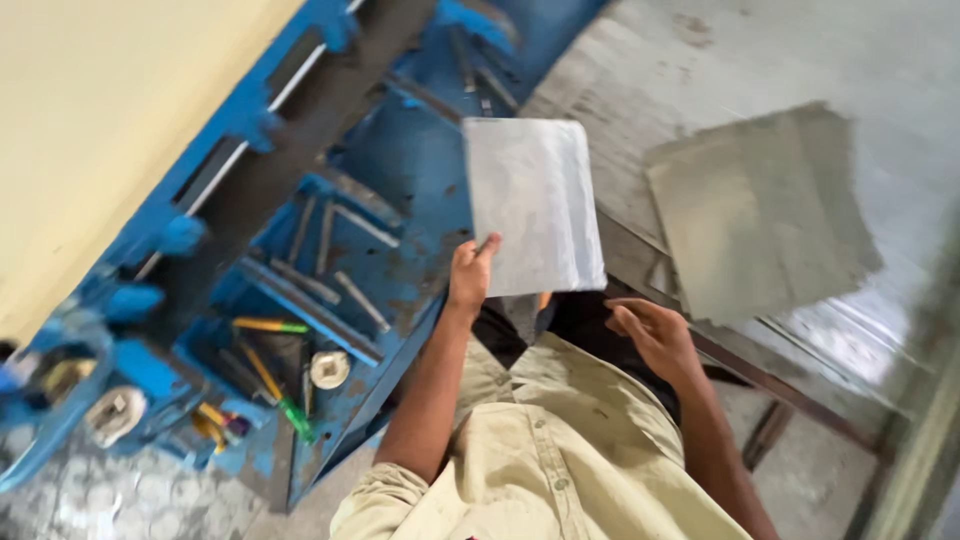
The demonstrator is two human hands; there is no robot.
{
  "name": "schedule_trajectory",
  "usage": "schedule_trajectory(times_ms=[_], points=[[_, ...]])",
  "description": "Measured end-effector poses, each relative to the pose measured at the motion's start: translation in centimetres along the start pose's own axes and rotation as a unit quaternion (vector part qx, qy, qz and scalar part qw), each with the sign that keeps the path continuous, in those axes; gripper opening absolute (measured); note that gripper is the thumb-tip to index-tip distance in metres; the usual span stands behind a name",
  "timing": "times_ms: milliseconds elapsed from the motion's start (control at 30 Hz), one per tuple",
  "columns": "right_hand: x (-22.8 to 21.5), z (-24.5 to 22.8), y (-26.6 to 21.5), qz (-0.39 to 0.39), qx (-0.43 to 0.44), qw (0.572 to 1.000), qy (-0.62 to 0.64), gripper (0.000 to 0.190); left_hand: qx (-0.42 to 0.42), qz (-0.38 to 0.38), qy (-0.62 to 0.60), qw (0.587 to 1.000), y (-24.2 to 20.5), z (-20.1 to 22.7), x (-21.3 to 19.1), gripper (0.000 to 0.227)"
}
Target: The person repeatedly picks up rectangular metal sheets from a stack and places them into a blue manual bending machine. They press down on the machine's lever to bend the sheets, then remove them and place them onto a growing pile. The process is repeated for multiple sheets.
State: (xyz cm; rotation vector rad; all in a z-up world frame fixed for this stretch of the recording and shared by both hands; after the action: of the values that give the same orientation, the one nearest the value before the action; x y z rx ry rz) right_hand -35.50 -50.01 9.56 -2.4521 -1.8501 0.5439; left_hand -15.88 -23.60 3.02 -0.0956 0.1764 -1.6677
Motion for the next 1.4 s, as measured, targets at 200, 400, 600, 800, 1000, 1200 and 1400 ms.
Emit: schedule_trajectory(times_ms=[200,400,600,800,1000,1200,1400], points=[[3.0,1.8,1.5,-0.058,0.018,0.997,-0.042,0.034,-0.049,0.134,-0.132,0.981,3.0,-5.0,-3.7,0.049],[6.8,-1.0,3.6,-0.119,-0.056,0.991,-0.04,0.032,-0.252,-0.129,-0.002,0.959,2.8,-1.0,-5.9,0.057],[9.9,-4.3,5.3,-0.072,-0.112,0.983,-0.127,0.027,0.106,0.188,0.241,0.946,-0.4,4.1,-12.4,0.036],[15.4,-9.0,7.7,-0.073,-0.232,0.944,-0.225,0.043,0.08,0.37,0.376,0.846,4.7,8.1,-20.3,0.033],[19.3,-9.0,9.2,-0.074,-0.308,0.917,-0.243,0.048,-0.061,0.219,0.404,0.886,12.7,-0.7,-21.1,0.046],[21.5,-8.3,12.3,-0.031,-0.366,0.857,-0.362,0.068,0.004,0.244,0.266,0.933,13.6,-7.8,-21.5,0.034],[24.3,-10.3,17.6,-0.117,-0.447,0.725,-0.511,0.08,-0.002,0.226,0.094,0.97,9.9,-8.7,-23.8,0.031]])
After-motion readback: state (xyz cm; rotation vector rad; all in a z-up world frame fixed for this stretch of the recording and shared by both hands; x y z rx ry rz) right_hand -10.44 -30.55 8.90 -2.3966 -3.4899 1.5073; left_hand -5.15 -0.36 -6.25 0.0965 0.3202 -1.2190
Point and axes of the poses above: each hand's wrist, its own y-axis towards the middle knuckle, its own x-axis out of the palm, z = x × y, the point moved 3 cm from there along y, towards the middle knuckle, and after that the axes turned 4 degrees about z, right-handed, at the moved point
